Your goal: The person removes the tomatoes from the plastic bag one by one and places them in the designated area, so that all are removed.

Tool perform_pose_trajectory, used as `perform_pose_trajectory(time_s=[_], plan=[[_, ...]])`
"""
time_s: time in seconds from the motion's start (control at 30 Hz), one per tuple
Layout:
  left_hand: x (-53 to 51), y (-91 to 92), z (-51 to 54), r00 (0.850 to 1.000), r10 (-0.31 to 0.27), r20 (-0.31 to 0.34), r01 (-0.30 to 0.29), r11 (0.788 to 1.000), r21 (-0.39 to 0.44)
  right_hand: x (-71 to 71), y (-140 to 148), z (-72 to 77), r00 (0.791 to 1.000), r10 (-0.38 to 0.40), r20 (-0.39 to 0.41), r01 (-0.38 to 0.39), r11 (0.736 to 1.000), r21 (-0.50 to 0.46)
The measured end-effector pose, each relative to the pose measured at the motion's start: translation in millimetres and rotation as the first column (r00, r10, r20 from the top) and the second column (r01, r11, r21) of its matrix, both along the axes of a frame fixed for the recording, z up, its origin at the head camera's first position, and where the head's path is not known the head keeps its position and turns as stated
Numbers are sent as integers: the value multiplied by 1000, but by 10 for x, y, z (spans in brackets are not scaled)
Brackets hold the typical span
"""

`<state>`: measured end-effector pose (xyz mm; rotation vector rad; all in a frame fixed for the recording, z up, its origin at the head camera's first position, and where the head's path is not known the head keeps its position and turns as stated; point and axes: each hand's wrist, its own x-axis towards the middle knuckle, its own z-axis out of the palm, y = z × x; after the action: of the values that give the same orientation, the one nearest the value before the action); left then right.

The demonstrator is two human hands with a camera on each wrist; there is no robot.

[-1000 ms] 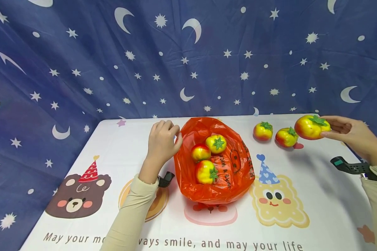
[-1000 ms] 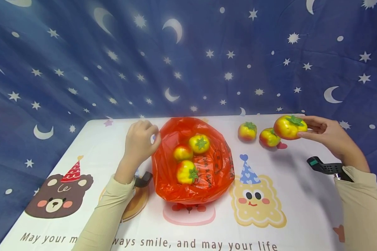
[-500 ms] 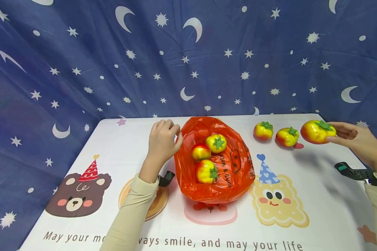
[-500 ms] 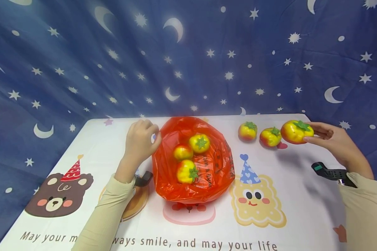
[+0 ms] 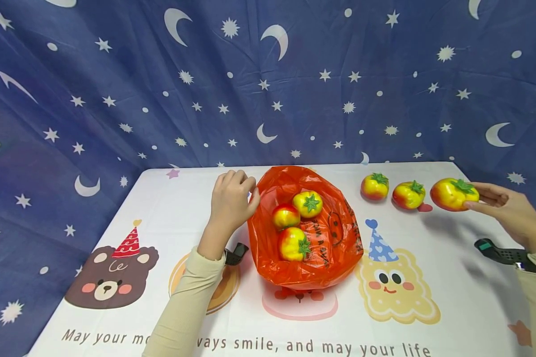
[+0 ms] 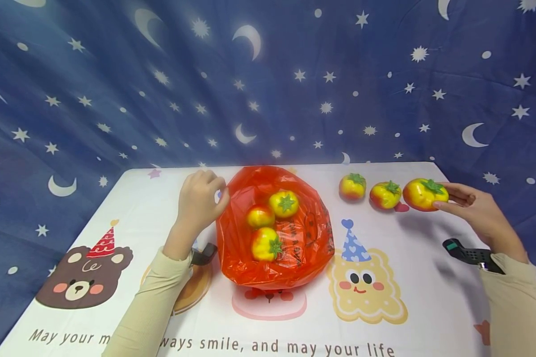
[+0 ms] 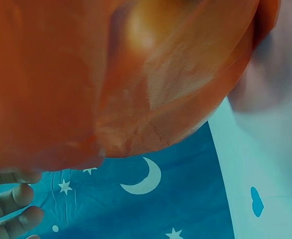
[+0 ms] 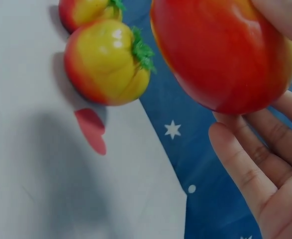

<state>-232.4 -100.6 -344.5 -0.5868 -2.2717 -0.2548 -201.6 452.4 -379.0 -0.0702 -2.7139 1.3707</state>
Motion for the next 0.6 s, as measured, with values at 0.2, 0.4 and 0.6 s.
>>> perform_pose_trajectory(time_s=[0.2, 0.4, 0.6], plan=[[1, 0, -1, 1000, -5, 3, 5, 1000, 8, -3, 36, -105, 999, -32, 28, 32, 999, -14], [1, -3, -4, 1000, -3, 5, 3, 1000, 8, 17, 55, -167, 997, -43, 68, 38, 996, 81], [-1, -5, -5, 1000, -5, 1, 5, 1000, 7, -28, 144, -313, 995, -65, 78, 60, 995, 74]])
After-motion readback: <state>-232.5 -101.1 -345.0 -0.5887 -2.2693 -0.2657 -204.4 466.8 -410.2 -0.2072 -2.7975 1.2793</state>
